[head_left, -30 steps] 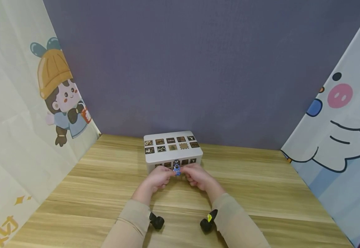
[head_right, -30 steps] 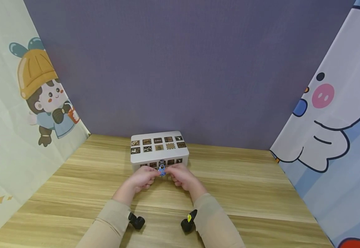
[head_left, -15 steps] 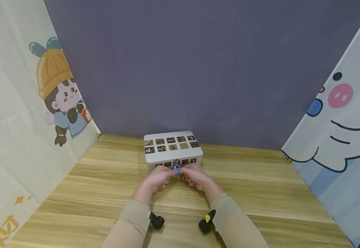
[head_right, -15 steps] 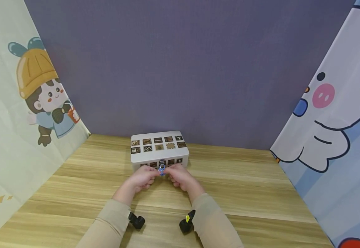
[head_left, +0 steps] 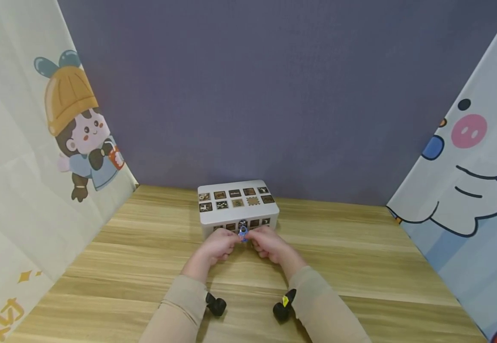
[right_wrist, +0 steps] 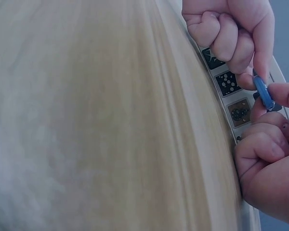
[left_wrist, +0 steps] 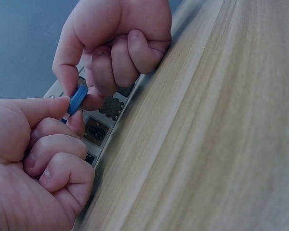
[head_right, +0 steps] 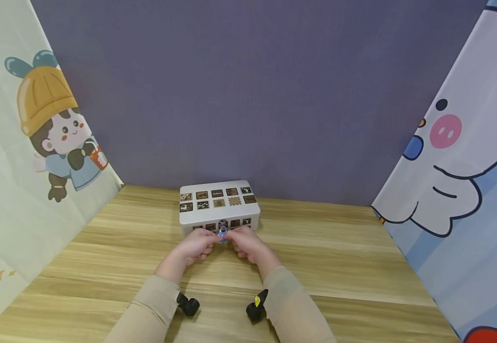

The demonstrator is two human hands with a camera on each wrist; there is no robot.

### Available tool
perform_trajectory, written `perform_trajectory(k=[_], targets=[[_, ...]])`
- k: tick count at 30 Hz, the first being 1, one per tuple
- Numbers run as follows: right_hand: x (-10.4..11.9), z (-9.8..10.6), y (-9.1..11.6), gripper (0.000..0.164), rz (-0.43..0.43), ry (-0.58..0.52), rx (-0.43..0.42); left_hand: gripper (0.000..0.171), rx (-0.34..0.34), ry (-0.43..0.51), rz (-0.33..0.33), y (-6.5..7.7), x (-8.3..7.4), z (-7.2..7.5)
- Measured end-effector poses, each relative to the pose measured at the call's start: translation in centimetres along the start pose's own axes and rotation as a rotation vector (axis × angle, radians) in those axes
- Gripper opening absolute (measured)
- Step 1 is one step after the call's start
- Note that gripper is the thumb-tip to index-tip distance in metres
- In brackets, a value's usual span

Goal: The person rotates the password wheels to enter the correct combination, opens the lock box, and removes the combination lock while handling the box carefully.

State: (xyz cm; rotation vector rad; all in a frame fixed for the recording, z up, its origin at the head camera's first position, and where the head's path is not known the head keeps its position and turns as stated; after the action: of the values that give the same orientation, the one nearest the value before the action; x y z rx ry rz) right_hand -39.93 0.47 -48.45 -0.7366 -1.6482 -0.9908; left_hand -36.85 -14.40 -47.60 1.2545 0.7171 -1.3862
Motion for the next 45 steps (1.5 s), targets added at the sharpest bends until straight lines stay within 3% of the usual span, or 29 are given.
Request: perform_trajectory(k=[8,45], targets=[[0.03,-0.19,0.11,0.037,0.002,-0.005,0.011,0.027,0.005,0.004,0.009,0.0,-0.03,-0.05],[-0.09,-0.22,-0.16,0.04,-0.011,0.01,-0.005,0.03,0.01,-0.016,0.005,0.24,-0.2,0.17]])
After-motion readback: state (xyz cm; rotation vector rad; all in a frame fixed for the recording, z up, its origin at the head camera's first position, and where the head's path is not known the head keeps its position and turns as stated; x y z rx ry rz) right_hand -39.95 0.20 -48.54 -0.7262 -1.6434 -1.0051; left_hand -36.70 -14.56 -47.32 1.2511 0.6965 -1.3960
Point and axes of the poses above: each hand's wrist, its own y-axis away from the middle knuckle, its own z-axis out of the back of the hand, x = y × z, the point moved 6 cm from there along -y, towards the middle knuckle, and after that the axes turned 10 degrees about -y, right-handed, at the moved point
